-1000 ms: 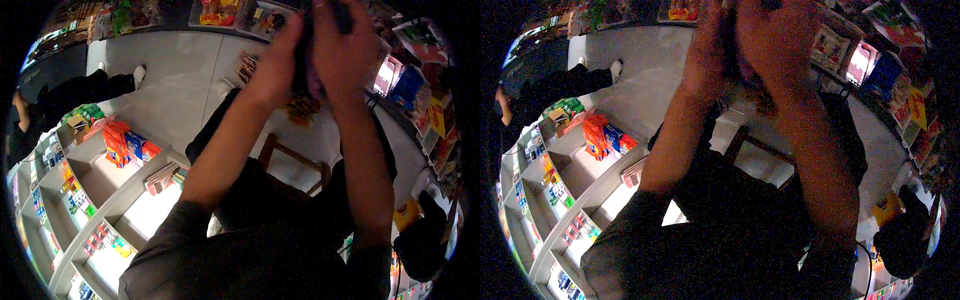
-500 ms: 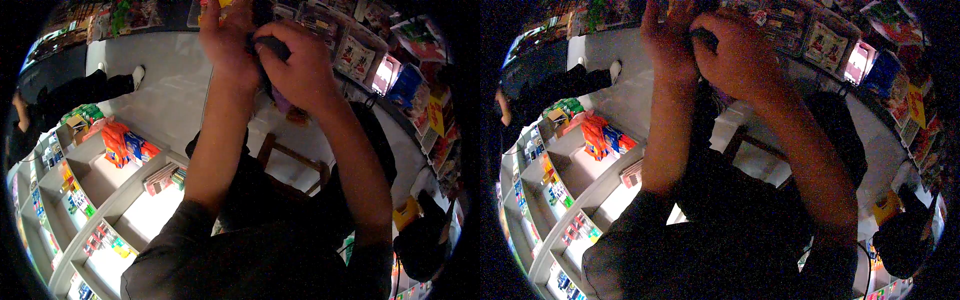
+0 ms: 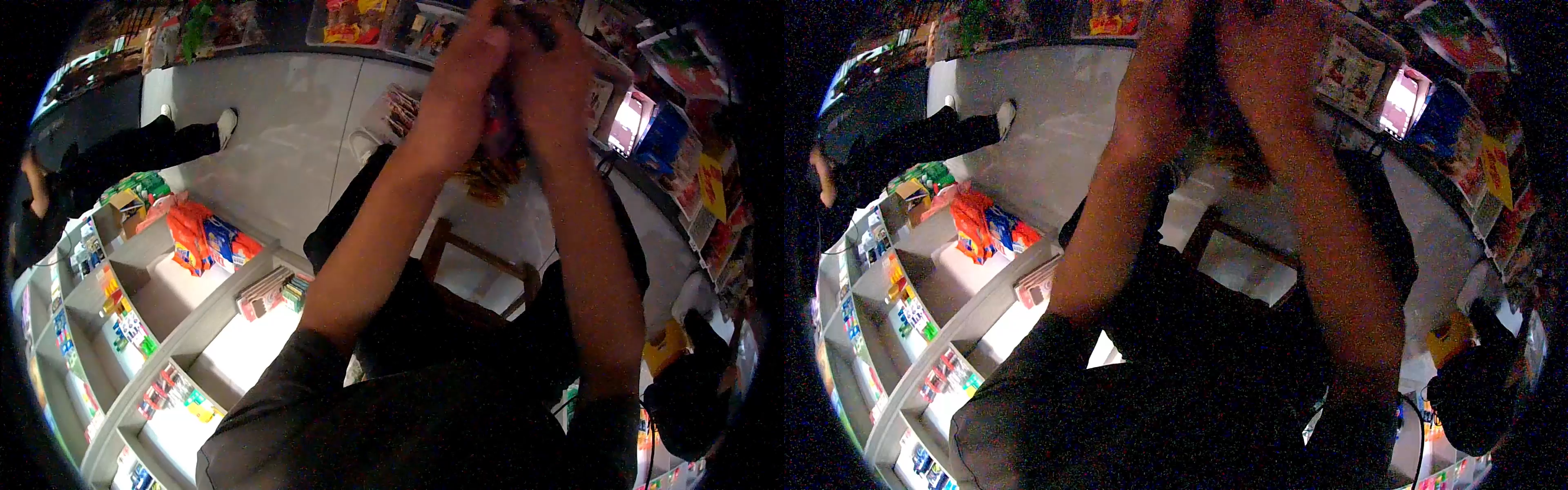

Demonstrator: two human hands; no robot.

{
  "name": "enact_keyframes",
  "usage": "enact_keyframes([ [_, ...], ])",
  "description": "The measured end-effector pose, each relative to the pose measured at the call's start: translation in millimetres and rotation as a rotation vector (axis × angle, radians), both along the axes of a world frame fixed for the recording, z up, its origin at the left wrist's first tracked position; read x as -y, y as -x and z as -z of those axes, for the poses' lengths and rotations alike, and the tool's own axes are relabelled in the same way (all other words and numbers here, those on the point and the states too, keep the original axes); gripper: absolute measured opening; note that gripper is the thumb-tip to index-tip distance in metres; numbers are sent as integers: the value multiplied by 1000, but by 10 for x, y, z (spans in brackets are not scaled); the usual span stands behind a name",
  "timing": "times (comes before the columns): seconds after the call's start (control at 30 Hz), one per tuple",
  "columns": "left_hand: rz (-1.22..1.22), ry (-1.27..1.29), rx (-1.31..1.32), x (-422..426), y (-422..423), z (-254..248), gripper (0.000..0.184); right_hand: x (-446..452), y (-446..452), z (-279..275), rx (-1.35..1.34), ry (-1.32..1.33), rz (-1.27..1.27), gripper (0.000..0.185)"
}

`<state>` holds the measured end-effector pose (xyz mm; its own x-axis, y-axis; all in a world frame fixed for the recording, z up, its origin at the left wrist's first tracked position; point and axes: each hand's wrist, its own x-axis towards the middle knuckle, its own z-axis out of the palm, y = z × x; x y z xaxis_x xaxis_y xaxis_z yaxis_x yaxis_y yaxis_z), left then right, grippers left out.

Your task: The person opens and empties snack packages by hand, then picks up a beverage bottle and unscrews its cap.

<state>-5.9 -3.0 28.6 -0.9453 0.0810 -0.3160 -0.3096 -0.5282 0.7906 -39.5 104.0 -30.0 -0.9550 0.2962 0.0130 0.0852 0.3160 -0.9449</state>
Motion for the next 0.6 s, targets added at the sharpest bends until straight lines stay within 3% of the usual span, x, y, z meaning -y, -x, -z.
enact_keyframes([
  [0.1, -97, 16, 49, 147, 134, 307, 62, 267, -207, -88, 68, -18, -190, 23],
  [0.2, -206, -258, -341, 396, 240, 580, 52, 336, -364, -88, -50, -52, -348, 24],
  [0.27, -65, -334, -353, 536, 278, 705, 52, 345, -357, -86, -114, -90, -375, 24],
  [0.33, -119, -278, -121, 400, 141, 392, 55, 311, -329, -69, -103, -155, -341, 24],
  [0.43, 54, -687, -107, 344, 40, 463, 59, 167, -171, -20, -175, -197, -124, 22],
  [0.57, 61, -596, 28, 162, -27, 468, 58, -116, -47, 65, -187, -111, -102, 20],
  [0.6, 81, -454, 72, 115, -75, 469, 61, -190, 37, 143, -230, -116, -58, 21],
])
